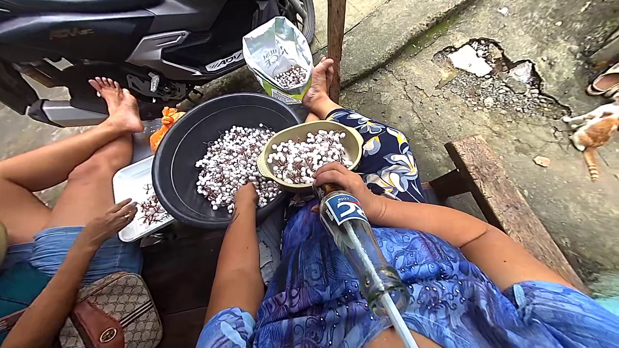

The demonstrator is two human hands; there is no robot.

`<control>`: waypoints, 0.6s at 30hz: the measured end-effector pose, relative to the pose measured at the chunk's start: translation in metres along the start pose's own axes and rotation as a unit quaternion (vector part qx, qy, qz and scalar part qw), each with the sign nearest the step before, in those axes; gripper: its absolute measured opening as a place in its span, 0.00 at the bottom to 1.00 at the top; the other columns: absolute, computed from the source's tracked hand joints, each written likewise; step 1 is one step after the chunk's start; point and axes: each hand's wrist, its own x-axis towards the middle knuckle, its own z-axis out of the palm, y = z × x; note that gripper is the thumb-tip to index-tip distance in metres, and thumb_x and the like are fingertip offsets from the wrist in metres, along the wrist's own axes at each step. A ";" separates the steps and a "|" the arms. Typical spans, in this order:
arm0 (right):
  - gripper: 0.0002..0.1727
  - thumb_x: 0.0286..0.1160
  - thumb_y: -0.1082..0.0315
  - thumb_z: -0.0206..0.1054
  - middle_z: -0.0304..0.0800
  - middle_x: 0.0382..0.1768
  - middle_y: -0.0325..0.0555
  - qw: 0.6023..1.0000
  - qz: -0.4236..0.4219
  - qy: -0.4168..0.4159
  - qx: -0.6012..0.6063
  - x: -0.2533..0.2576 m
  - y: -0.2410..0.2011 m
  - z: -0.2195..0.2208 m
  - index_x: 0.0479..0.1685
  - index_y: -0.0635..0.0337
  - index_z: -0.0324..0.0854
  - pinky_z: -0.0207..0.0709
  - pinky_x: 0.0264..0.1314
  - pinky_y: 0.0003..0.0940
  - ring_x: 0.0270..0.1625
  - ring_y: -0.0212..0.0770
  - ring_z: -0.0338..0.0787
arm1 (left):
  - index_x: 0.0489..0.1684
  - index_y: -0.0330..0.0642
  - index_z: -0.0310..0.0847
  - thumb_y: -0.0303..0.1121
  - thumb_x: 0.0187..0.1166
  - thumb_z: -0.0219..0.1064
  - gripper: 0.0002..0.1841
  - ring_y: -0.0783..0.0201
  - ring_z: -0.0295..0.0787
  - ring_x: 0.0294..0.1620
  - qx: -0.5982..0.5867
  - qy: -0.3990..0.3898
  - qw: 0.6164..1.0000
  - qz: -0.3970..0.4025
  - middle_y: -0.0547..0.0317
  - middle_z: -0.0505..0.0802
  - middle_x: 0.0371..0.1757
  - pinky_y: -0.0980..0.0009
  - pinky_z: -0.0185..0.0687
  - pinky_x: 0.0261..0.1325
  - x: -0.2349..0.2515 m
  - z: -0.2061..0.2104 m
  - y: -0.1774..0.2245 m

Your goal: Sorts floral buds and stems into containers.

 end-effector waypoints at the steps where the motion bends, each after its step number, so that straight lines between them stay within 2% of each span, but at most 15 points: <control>1: 0.21 0.55 0.62 0.84 0.89 0.55 0.53 1.000 -0.002 0.004 0.004 0.000 0.000 0.000 0.48 0.63 0.88 0.85 0.63 0.40 0.62 0.46 0.89 | 0.69 0.45 0.84 0.31 0.74 0.72 0.22 0.31 0.82 0.71 0.000 0.001 1.000 -0.001 0.31 0.87 0.67 0.31 0.75 0.68 0.000 0.000 0.000; 4: 0.22 0.56 0.61 0.84 0.90 0.55 0.53 1.000 -0.013 0.015 0.009 0.001 -0.003 -0.001 0.48 0.64 0.87 0.85 0.64 0.40 0.62 0.46 0.88 | 0.70 0.45 0.84 0.31 0.73 0.72 0.23 0.31 0.82 0.72 0.005 0.000 1.000 -0.001 0.32 0.87 0.68 0.31 0.75 0.69 -0.001 0.000 0.000; 8: 0.23 0.57 0.59 0.84 0.89 0.55 0.54 0.999 -0.030 0.022 -0.001 0.005 -0.007 -0.005 0.49 0.63 0.87 0.84 0.64 0.40 0.63 0.46 0.88 | 0.71 0.41 0.82 0.31 0.75 0.72 0.23 0.30 0.80 0.73 -0.005 -0.002 1.000 0.001 0.29 0.86 0.69 0.31 0.73 0.71 -0.005 -0.002 0.002; 18: 0.23 0.53 0.62 0.85 0.89 0.55 0.53 0.999 -0.017 0.033 0.003 0.007 -0.007 -0.007 0.48 0.62 0.87 0.85 0.63 0.39 0.62 0.45 0.88 | 0.72 0.41 0.81 0.31 0.74 0.73 0.24 0.30 0.80 0.73 0.001 -0.001 1.000 -0.002 0.29 0.85 0.69 0.31 0.73 0.71 -0.004 -0.001 0.001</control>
